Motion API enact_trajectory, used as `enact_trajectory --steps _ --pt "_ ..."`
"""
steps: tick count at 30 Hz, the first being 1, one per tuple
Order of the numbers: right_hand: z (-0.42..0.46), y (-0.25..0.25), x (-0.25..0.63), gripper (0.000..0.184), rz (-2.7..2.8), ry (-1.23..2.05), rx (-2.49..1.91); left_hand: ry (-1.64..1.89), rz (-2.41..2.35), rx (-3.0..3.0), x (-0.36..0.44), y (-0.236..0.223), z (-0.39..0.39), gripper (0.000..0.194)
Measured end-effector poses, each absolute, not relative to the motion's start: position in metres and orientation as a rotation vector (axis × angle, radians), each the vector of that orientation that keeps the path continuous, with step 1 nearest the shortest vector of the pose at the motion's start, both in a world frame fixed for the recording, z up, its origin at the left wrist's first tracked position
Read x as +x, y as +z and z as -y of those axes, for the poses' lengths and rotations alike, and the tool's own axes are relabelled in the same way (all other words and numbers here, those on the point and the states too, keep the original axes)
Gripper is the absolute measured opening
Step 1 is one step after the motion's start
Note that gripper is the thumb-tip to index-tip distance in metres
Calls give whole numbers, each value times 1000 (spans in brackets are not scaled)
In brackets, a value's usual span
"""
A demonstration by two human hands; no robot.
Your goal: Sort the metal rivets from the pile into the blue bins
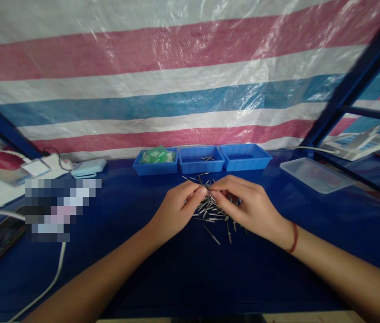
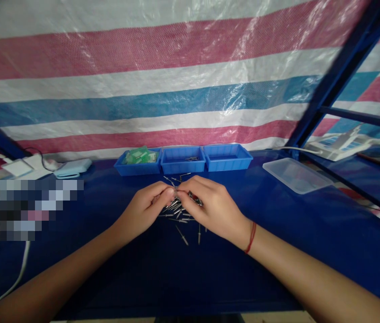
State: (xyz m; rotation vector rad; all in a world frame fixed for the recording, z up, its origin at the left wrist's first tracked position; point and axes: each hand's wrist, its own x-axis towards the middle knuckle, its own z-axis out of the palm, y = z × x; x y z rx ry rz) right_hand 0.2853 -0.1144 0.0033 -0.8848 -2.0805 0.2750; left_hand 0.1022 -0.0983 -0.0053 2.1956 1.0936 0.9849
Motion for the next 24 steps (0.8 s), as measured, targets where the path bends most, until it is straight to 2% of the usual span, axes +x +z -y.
enact_trajectory --steps 5,12,15,19,24 --pt "68 17 285 22 2048 -93 -991 1039 -1210 2118 97 -11 91 32" --pt "16 5 290 38 2204 -371 -1258 972 -1255 2444 78 -18 72 22" --pt "31 -7 297 35 2176 -281 -1247 934 -1205 2506 75 -20 67 23" --pt "55 -14 303 16 2191 30 -1152 888 -1172 2532 77 -20 69 23" --pt "64 -14 301 20 2401 173 -1016 839 -1151 2551 84 -18 76 21"
